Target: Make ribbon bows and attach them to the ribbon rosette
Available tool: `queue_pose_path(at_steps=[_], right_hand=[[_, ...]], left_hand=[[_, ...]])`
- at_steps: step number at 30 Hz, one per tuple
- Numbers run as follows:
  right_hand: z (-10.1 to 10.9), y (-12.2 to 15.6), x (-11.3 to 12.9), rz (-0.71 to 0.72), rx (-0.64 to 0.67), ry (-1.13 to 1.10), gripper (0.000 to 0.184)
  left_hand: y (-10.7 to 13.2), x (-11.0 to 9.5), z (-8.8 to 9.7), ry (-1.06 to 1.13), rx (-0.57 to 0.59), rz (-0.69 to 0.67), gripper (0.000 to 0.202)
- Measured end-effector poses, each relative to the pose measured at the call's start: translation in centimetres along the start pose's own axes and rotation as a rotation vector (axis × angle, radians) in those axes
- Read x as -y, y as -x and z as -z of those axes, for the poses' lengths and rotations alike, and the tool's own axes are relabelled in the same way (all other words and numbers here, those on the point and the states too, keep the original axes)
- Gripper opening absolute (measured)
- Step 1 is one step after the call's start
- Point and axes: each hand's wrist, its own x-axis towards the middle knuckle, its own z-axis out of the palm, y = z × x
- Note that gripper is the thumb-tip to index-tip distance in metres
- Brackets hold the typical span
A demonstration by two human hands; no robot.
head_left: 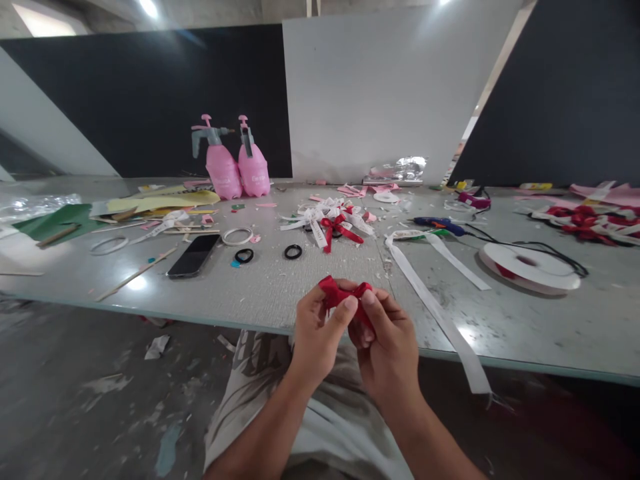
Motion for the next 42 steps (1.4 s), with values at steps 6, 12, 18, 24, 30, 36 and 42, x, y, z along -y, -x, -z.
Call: queue_pose_path(at_steps=[6, 12, 18, 24, 30, 36, 42], right_hand=[[-0.1, 0.3, -0.2, -0.084, 0.085, -0.057, 0.022], [0.6, 0.7, -0.7, 0.009, 0.117, 0.103, 0.019], [1.9, 0.8, -1.0, 0.28, 0.235, 0.511, 0.027], [3.1, 0.0, -0.7, 0.461, 0.328, 0.872, 0.041], [2.6, 0.3, -0.3, 0.116, 0.37, 0.602, 0.045], [2.6, 0.7, -0.5, -0.159, 0.505, 0.259, 0.052], [2.2, 1.2, 0.1, -0.257, 0.591, 0.169, 0.065]], left_hand=[[0.4, 0.1, -0.1, -0.025, -0.067, 0.06, 0.029], [0.3, 0.1, 0.0, 0.033, -0.036, 0.072, 0.028], [0.1, 0.1, 0.3, 0.144, 0.001, 0.229, 0.032], [-0.3, 0.0, 0.6, 0.149, 0.057, 0.274, 0.035], [-0.2, -0.2, 0.5, 0.188, -0.011, 0.229, 0.038], [0.1, 0.0, 0.0, 0.204, -0.127, 0.179, 0.029], [0.1, -0.3, -0.1, 0.186, -0.028, 0.278, 0.028]])
